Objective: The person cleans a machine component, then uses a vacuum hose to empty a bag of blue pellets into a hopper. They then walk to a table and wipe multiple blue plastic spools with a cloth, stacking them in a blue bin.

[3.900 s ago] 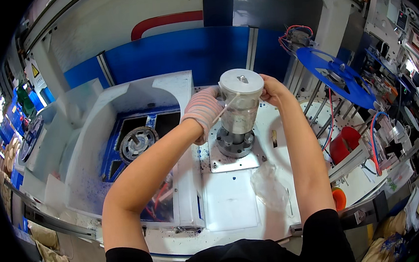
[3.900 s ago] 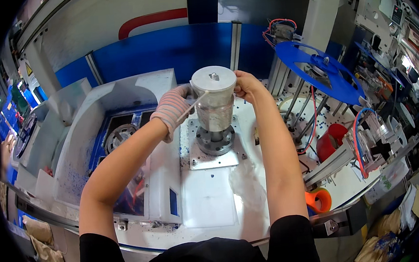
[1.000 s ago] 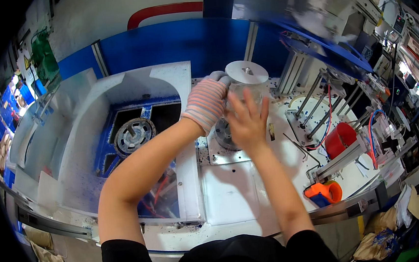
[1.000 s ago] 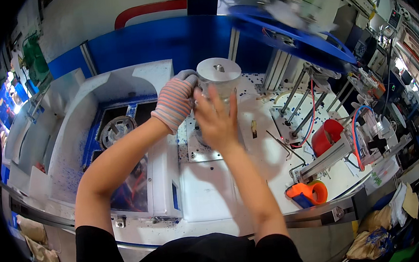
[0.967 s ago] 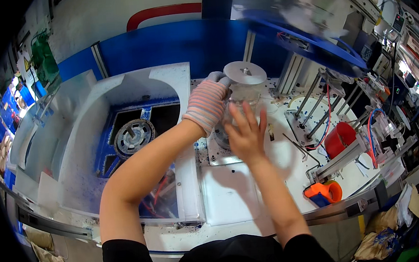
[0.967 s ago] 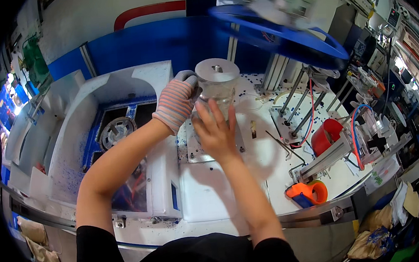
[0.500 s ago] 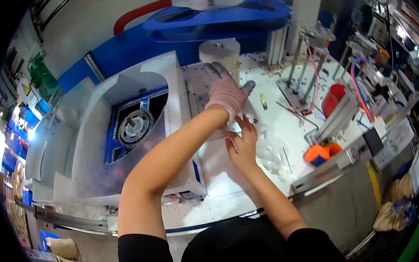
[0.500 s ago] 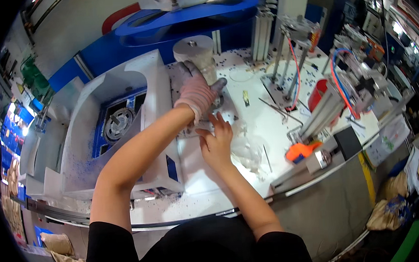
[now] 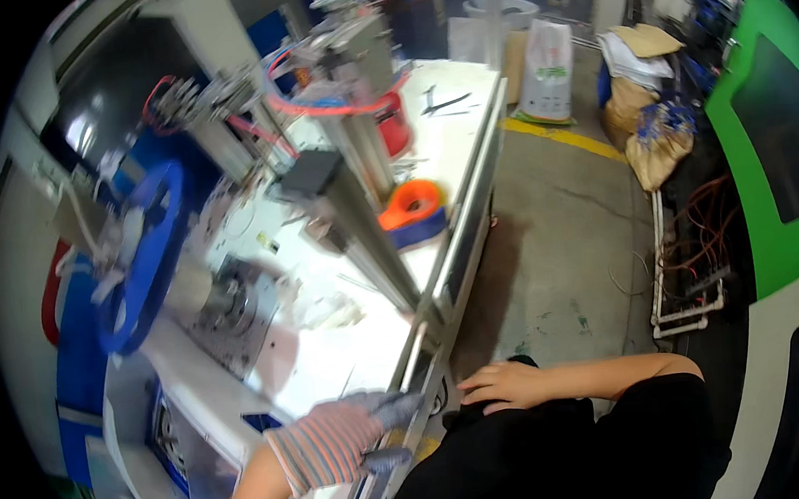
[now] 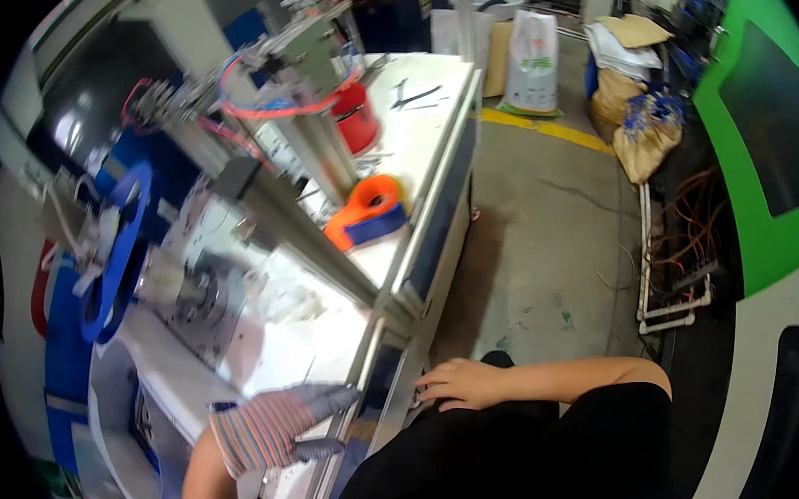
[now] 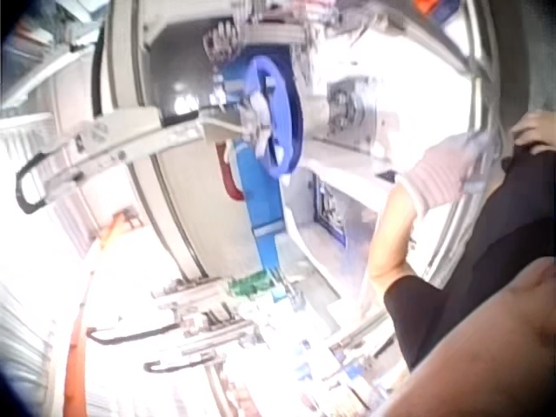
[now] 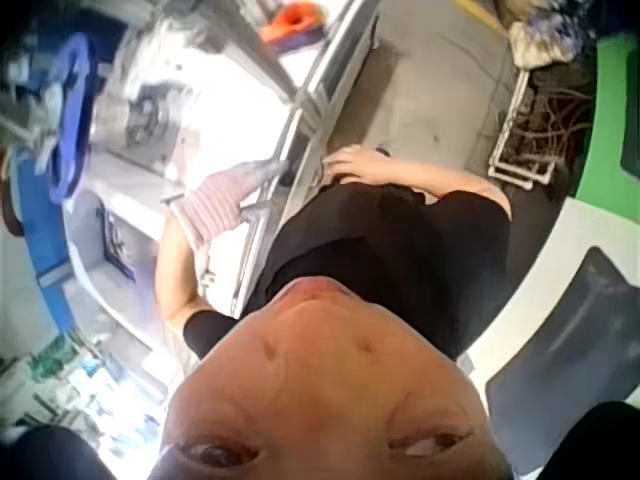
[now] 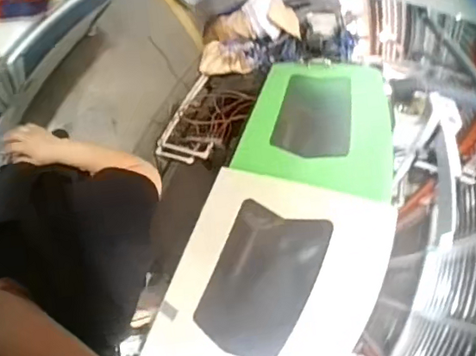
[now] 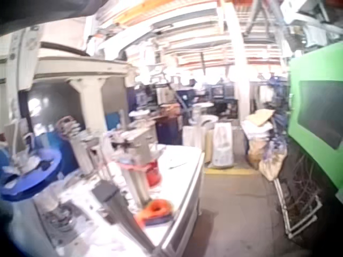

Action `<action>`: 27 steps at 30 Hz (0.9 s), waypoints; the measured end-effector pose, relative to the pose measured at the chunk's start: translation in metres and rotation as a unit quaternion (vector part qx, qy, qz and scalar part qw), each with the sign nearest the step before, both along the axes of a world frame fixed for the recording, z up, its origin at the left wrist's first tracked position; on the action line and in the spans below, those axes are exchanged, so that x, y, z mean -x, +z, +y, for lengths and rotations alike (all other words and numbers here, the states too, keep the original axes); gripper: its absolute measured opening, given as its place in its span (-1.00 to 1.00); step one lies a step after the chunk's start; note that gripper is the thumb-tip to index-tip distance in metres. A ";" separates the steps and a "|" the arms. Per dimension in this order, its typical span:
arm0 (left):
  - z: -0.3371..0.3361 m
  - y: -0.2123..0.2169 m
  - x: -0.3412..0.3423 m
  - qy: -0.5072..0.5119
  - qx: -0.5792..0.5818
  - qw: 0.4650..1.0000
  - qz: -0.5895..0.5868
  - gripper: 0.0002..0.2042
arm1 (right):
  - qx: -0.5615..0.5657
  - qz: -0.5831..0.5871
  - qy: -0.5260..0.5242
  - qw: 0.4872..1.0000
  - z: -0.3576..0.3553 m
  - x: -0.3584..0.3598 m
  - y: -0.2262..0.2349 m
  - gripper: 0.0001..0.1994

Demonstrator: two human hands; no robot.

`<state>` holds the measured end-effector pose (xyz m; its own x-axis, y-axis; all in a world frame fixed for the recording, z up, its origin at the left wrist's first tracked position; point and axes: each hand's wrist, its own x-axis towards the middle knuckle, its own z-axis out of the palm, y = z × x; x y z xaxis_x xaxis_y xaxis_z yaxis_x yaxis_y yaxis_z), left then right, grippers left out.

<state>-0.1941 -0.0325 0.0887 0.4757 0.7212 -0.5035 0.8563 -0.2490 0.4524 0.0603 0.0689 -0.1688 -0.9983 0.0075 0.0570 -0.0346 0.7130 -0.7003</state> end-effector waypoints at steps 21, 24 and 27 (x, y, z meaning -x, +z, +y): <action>0.169 -0.518 -0.174 0.011 0.101 0.981 0.165 -0.67 | 0.336 -0.100 -0.431 0.832 0.190 -0.403 -0.121 -0.48; 0.228 -0.542 -0.222 0.014 0.324 0.921 0.216 -0.67 | 0.255 -0.163 -0.376 0.876 0.269 -0.435 -0.197 -0.44; 0.282 -0.538 -0.223 0.135 0.374 0.889 0.225 -0.65 | 0.229 -0.199 -0.360 0.882 0.355 -0.428 -0.209 -0.50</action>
